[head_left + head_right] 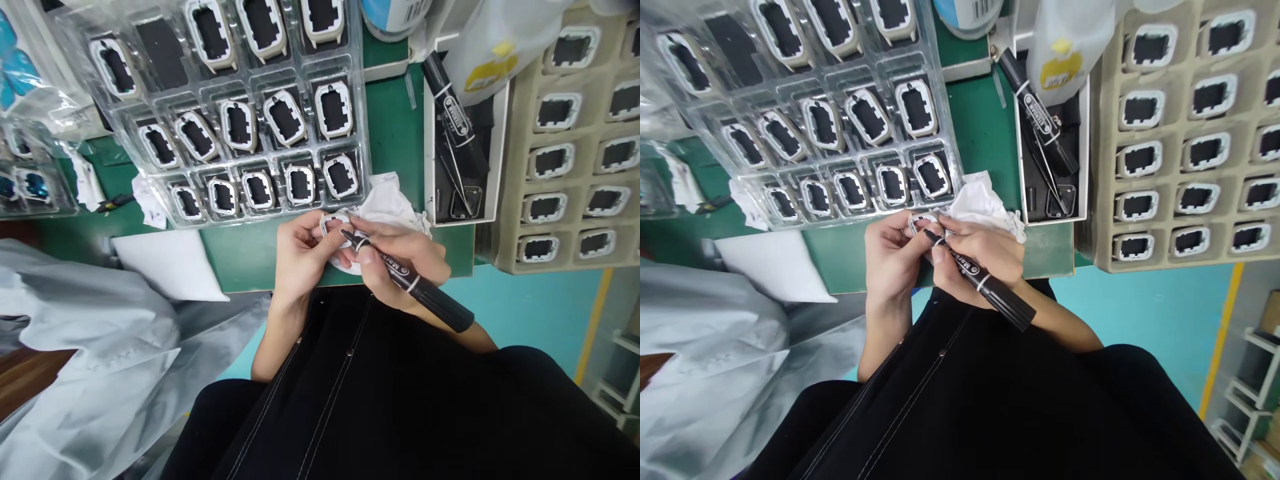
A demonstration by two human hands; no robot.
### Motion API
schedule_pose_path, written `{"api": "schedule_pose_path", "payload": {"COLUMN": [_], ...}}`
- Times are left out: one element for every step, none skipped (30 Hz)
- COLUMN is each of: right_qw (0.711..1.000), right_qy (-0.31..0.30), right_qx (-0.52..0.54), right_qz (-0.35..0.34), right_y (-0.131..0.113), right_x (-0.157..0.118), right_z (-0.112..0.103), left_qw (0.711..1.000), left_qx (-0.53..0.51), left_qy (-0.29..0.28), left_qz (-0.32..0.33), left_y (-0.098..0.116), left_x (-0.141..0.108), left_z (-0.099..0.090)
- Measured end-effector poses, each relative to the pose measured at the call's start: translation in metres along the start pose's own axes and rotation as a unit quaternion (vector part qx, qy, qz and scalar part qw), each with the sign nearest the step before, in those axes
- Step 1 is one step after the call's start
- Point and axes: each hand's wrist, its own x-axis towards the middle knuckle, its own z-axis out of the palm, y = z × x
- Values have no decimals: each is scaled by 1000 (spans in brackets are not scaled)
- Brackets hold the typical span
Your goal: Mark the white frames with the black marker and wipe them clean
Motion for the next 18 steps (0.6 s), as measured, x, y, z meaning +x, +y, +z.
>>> {"api": "schedule_pose_path", "payload": {"right_qw": [1000,1000,1000,1000,999,999,1000,1000,1000,1000,1000,999,999,999,1000,999,999,1000], "right_qy": [-1,-2,2,12,20,22,20,16,17,17,20,22,23,21,16,13,14,12], "right_qx": [2,3,6,9,10,8,3,-2,-4,-6,-6,-6,-7,-12,-20,-27,-28,-24], "right_qz": [-5,-8,-13,-24,-29,-28,-24,-20,-21,-20,-21,-25,-26,-24,-18,-14,-12,-9], "right_y": [0,1,1,1,2,2,3,3,4,5,6,6,7,7,7,7,6,5], "right_x": [0,0,0,0,0,0,0,0,-1,-1,-2,-2,-3,-3,-3,-3,-3,-3], "right_z": [0,-1,-1,0,0,1,1,2,2,2,3,3,3,2,2,2,1,0], "left_qw": [1000,1000,1000,1000,1000,1000,1000,1000,1000,1000,1000,1000,1000,1000,1000,1000,1000,999], "left_qx": [-3,-6,-8,-8,-7,-5,-4,-4,-4,-5,-6,-6,-5,-4,-2,0,4,9], "left_qy": [-3,-6,-9,-10,-9,-8,-6,-5,-5,-5,-6,-5,-3,1,7,13,20,26], "left_qz": [1,1,2,3,3,3,2,1,0,0,0,1,4,7,11,15,19,23], "left_y": [0,-1,-1,-1,-1,-1,-1,-1,0,0,0,1,2,2,3,3,3,3], "left_x": [0,0,0,0,-1,-1,-1,-1,-1,-1,-1,-1,0,0,0,0,0,-1], "left_z": [0,0,0,0,0,0,0,0,0,0,1,1,2,4,5,7,8,10]}}
